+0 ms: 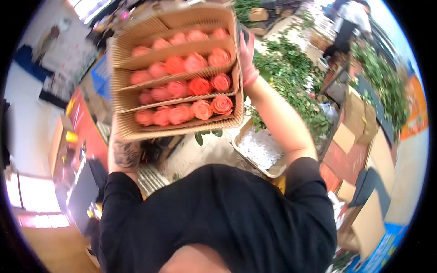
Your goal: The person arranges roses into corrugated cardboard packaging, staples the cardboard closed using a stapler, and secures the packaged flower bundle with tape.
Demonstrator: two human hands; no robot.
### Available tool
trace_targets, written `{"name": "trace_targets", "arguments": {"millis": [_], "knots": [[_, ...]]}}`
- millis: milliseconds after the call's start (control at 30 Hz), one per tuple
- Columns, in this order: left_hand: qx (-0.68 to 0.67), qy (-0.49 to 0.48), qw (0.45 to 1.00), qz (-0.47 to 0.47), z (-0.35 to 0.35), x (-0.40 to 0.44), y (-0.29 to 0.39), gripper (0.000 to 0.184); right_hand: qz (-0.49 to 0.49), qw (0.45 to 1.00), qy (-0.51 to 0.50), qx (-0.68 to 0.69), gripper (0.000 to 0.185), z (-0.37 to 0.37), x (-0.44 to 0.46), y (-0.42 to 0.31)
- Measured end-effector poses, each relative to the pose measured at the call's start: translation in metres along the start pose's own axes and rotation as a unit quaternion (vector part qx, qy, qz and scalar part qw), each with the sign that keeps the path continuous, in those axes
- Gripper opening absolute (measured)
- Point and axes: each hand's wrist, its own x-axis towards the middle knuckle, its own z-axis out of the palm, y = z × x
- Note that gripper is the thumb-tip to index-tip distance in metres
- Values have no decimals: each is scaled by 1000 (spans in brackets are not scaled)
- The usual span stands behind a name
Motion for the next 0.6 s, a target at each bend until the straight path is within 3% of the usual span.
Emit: {"name": "trace_targets", "arguments": {"millis": [67,133,200,233,333,400,433,467,533,600], "knots": [[-68,15,994,-90,-18,-28,-21,48,4,999,-18,47,35,5,7,23],[-115,-99,979,-134,-47,-56,-32,57,15,996,-29,85,35,17,6,42],[-27,-176,981,-74,-53,-84,-28,64,31,992,-43,114,34,30,1,61],[105,-122,986,-50,-61,-99,-26,71,41,990,-50,126,34,38,-3,70],[47,-88,994,-42,-74,-138,-23,66,50,985,-66,150,34,55,-14,88],[-64,82,985,-134,-92,-157,-36,65,52,983,-75,158,34,61,-18,95],[-16,20,994,-110,-96,-155,-31,67,54,983,-80,159,34,65,-17,98],[-18,24,994,-108,-103,-154,-31,67,51,982,-84,160,33,68,-16,100],[103,-25,992,-66,-113,-151,-30,68,41,983,-93,155,33,71,-14,103],[34,-66,995,-74,-119,-153,-27,69,37,982,-100,153,33,72,-12,106]]}}
